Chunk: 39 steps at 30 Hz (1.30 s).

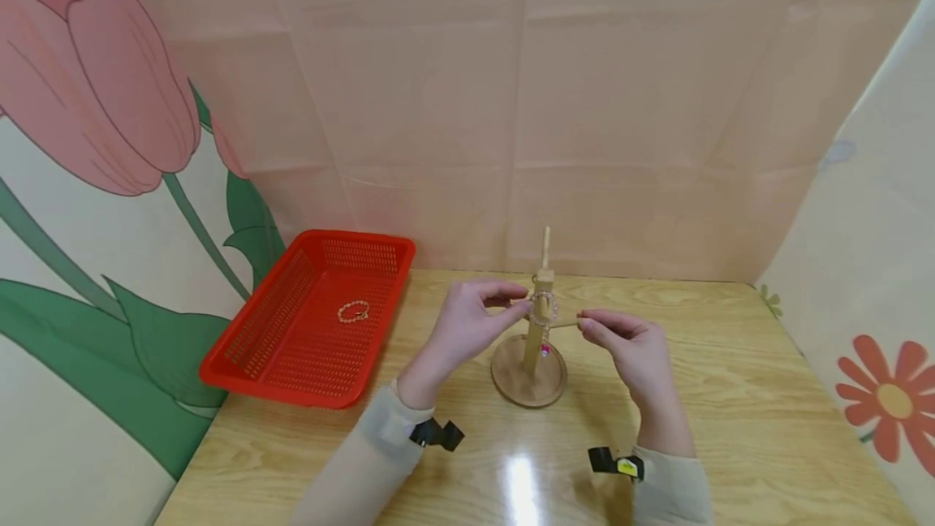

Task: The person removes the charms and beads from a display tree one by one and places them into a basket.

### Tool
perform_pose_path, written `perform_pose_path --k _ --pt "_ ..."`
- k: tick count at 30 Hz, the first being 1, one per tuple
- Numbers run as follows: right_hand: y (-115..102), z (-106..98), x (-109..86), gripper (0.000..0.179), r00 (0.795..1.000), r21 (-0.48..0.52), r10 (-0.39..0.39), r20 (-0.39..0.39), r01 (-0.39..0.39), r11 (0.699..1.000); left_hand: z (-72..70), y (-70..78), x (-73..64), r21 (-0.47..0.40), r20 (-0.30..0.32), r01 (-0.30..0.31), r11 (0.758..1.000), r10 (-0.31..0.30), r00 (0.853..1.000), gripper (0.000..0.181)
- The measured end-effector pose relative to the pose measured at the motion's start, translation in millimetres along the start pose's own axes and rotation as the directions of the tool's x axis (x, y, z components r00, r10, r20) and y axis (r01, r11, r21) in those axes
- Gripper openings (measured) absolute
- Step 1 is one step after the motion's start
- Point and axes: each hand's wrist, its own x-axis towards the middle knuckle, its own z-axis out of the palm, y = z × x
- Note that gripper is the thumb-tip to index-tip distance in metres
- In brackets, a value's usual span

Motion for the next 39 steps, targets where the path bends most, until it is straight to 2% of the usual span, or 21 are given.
perform_pose_path --k 21,39 --pt "5.9 -0.1 1.6 0.035 1.000 0.013 -0.018 0.001 0.018 1.000 6.9 -1.3 0.9 0.001 -0.012 0.029 1.000 -0.029 1.000 0.015" --pt "6.3 -0.4 2.2 0.033 1.000 0.035 -0.019 0.009 0.019 0.999 10.4 0.2 3.1 0.018 -0.025 0.013 1.000 -0.013 1.000 0.012"
